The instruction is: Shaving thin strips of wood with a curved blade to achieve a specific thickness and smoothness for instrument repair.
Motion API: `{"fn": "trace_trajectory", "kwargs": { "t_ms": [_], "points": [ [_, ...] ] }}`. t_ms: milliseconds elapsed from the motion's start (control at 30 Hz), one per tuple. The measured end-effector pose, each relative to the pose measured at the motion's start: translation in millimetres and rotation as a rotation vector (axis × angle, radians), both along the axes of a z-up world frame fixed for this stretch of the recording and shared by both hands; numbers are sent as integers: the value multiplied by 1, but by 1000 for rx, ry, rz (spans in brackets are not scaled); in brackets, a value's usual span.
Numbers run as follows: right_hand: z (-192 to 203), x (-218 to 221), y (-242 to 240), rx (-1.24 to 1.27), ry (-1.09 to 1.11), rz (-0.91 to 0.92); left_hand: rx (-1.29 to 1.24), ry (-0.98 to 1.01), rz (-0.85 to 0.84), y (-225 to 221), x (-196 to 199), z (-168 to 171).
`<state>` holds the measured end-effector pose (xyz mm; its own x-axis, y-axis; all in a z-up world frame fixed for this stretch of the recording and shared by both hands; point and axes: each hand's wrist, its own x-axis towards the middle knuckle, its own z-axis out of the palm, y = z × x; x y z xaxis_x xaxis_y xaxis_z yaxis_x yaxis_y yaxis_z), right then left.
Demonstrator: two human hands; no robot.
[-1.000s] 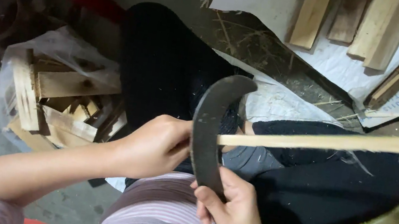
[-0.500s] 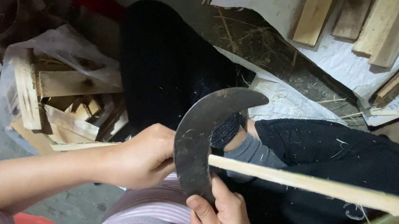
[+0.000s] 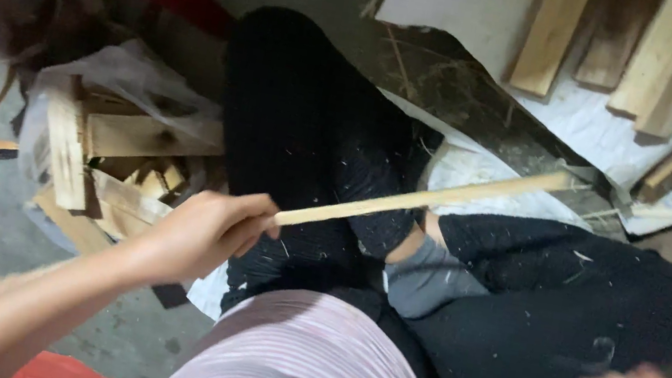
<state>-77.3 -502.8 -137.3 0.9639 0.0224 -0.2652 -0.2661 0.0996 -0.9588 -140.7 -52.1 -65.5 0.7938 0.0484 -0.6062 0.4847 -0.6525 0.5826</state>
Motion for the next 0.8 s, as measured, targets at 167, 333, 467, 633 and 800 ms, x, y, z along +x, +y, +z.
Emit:
{"fn": "trace_trajectory", "kwargs": {
  "t_ms": [167,333,467,633,800],
  "points": [
    [2,-13,-5,244,48,132,-467,165,368,-3,45,-2],
    [-3,-3,35,450,132,240,-716,10,348,12,81,-5],
    [-17,4,85,360,300,302,-687,-172,254,22,108,3],
    [-31,3,123,365,519,348,-725,-335,283,25,134,18],
    [-28,2,122,395,546,351,-803,-435,307,31,146,12]
  ]
}}
